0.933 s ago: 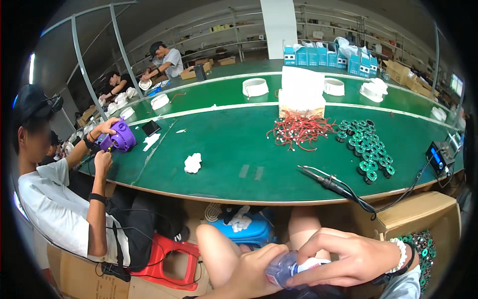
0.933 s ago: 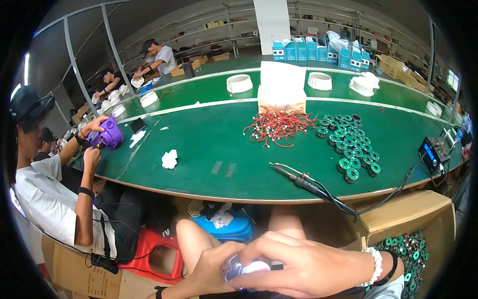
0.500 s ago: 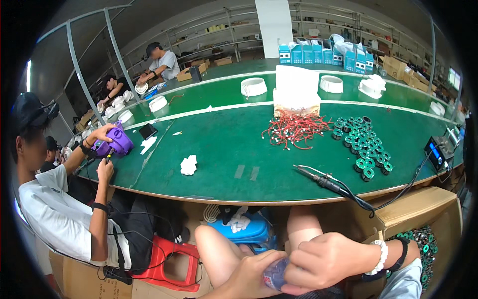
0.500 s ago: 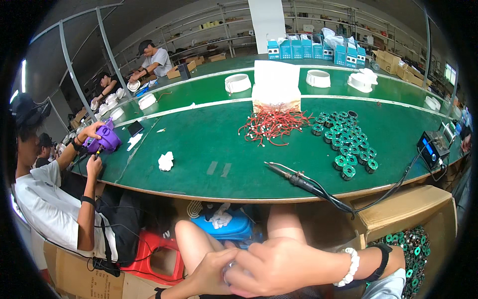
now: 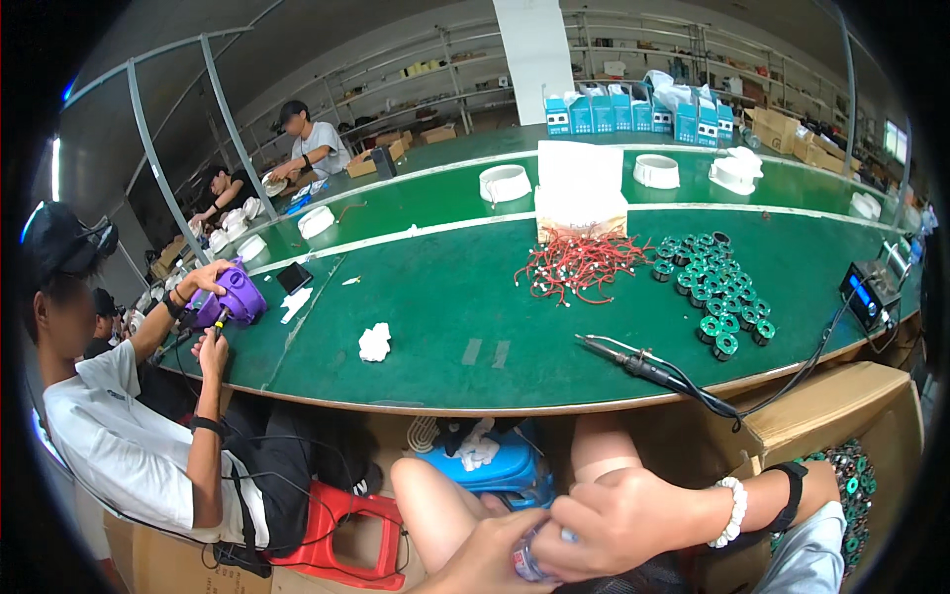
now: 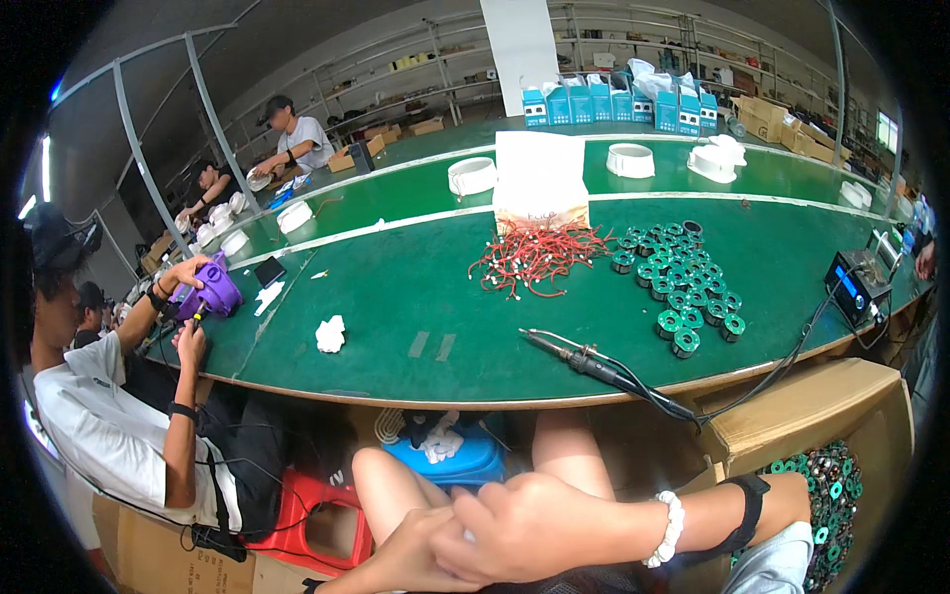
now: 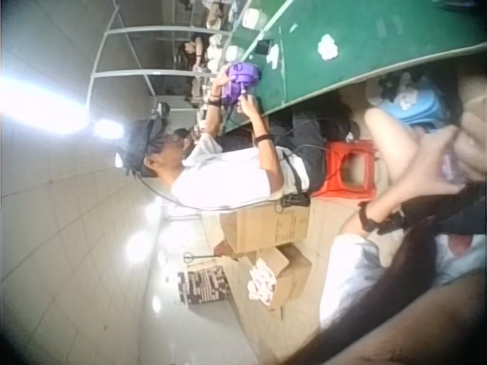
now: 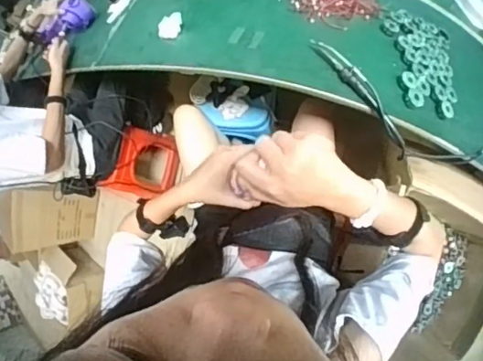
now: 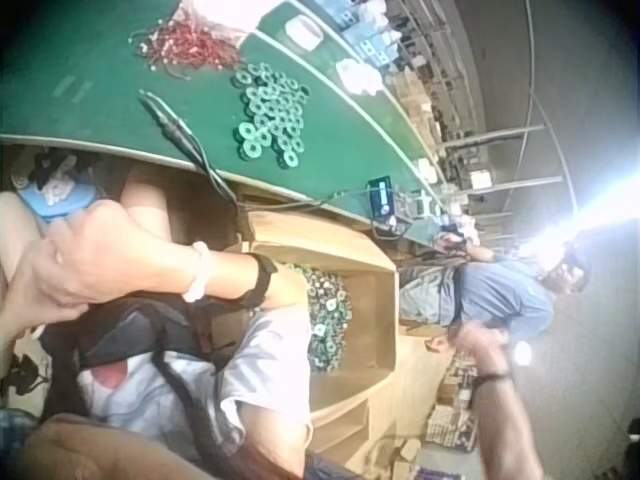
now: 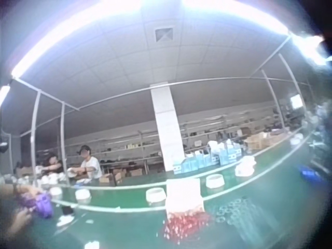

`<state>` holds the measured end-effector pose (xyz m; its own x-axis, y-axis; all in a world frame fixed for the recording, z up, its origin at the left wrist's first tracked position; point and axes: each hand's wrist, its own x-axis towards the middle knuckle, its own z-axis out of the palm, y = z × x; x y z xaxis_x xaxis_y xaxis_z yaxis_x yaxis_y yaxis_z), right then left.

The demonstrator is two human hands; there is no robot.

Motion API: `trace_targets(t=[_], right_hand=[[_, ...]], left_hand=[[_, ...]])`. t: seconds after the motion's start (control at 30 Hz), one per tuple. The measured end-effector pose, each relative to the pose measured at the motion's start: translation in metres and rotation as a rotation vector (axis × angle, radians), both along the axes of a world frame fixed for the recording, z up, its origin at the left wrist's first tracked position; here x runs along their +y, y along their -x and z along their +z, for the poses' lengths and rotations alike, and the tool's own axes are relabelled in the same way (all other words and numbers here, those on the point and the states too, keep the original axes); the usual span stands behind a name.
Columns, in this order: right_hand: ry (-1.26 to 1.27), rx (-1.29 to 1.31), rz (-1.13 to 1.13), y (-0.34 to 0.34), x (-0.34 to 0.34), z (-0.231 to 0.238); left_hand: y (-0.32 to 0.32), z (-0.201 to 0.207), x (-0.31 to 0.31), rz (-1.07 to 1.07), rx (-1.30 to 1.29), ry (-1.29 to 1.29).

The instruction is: Soldering wires onto small circular green circuit boards at an assembly workstation.

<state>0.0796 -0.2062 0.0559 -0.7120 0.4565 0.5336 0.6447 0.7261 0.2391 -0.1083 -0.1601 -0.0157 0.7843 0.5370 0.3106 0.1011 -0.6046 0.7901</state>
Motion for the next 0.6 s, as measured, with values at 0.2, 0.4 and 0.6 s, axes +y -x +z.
trace_targets(t=[0.2, 0.4, 0.6], right_hand=[[0.154, 0.111, -0.163, 0.002, -0.003, 0.004], [0.025, 0.039, 0.066, 0.002, -0.006, 0.02], [-0.174, -0.034, 0.244, 0.009, -0.016, 0.012]], left_hand=[[-0.008, 0.032, -0.011, 0.158, 0.074, 0.038], [-0.002, 0.024, 0.001, -0.039, 0.03, 0.025], [-0.003, 0.032, 0.006, -0.54, 0.211, 0.257]])
